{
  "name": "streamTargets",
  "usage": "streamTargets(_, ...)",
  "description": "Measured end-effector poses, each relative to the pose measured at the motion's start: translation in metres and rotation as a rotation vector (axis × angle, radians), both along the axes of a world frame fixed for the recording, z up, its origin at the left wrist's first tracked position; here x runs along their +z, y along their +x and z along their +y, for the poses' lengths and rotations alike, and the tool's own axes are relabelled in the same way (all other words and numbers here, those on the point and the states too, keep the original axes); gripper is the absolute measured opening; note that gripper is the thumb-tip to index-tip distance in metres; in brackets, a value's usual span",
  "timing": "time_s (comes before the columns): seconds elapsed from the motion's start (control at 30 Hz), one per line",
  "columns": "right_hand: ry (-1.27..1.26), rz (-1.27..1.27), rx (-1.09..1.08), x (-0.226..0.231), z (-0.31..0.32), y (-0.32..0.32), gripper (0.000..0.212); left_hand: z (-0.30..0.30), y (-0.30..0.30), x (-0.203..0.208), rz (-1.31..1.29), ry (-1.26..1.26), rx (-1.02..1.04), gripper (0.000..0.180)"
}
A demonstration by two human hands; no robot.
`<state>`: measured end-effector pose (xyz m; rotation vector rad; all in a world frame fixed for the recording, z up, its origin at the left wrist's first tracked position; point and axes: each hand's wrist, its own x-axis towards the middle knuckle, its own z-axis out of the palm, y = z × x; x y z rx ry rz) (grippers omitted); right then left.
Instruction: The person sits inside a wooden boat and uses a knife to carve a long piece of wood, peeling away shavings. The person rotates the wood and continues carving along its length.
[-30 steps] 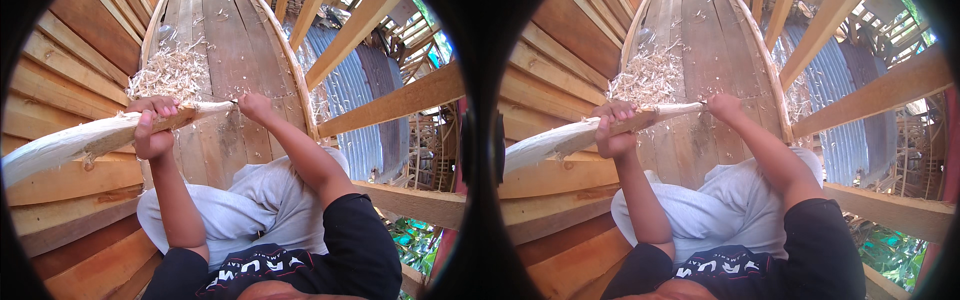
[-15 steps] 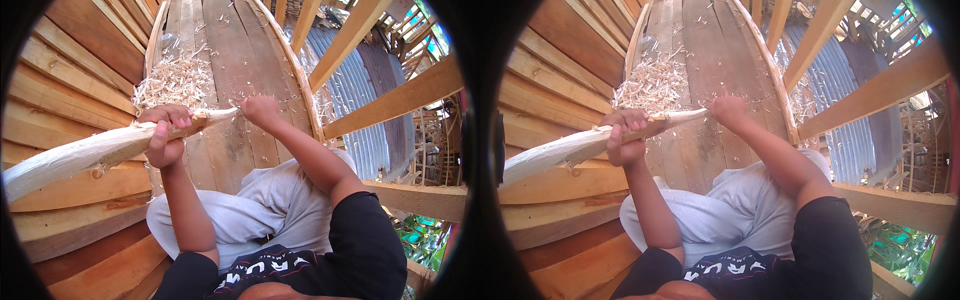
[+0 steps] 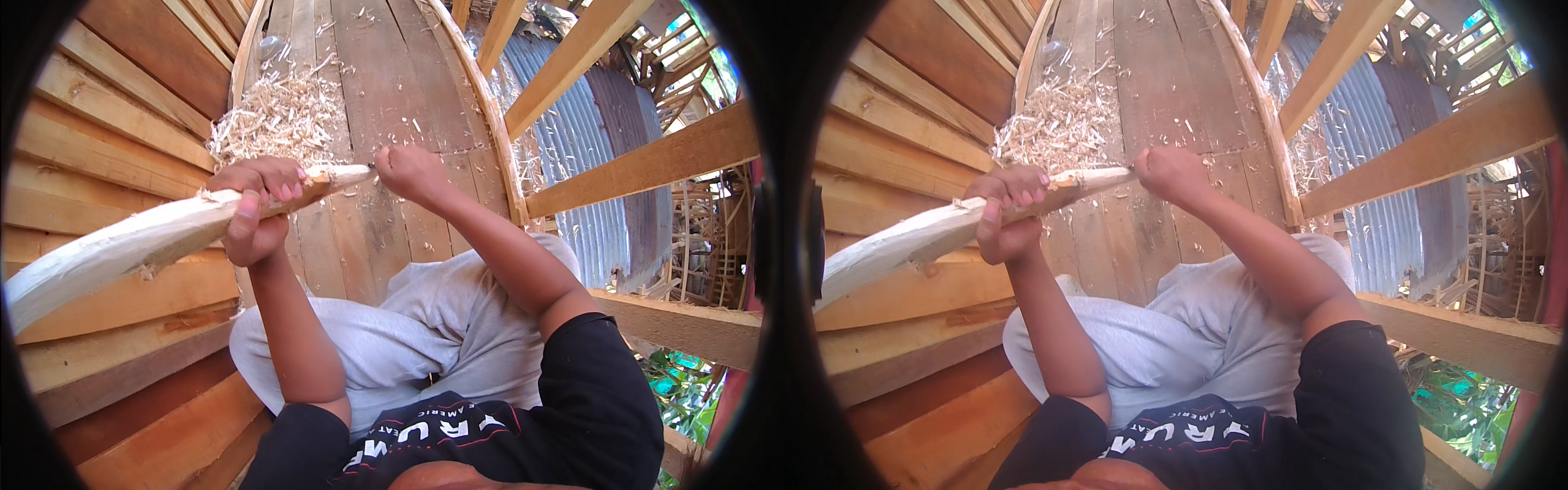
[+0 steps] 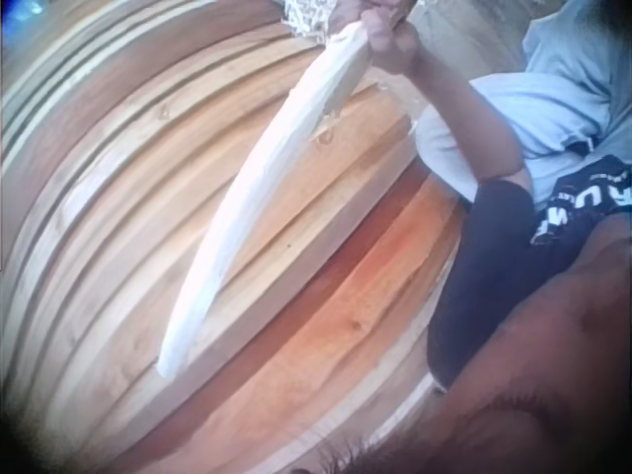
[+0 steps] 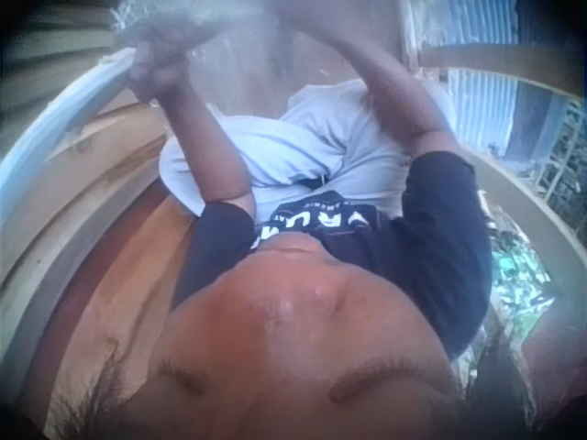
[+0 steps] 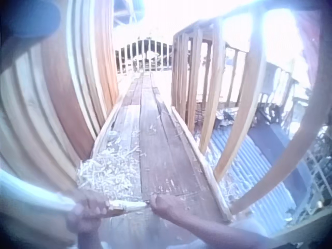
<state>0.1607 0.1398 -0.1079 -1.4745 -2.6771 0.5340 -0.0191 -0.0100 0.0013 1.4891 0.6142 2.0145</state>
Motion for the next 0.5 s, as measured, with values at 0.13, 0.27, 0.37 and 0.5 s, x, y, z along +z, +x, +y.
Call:
streamTargets(0.13,-0.071,-0.107,0.026,-0.017,0.012,0.019,0.036,0.001,0.001,-0.002,-0.069,0.0,-0.019,0.014)
streamTargets(0.27,-0.214,0.091,-0.097,0.013,-0.009,-0.001,0.049,-0.005,0.009,0.009,-0.014,0.044,-0.048,0.014)
streamTargets(0.37,-0.474,0.308,-0.107,0.028,-0.004,-0.003,0.066,0.0,0.011,0.008,-0.001,0.063,0.013,0.013)
streamTargets(0.5,-0.145,0.657,0.016,0.005,-0.004,-0.006,0.055,0.011,0.011,-0.007,-0.015,0.056,0.162,0.014)
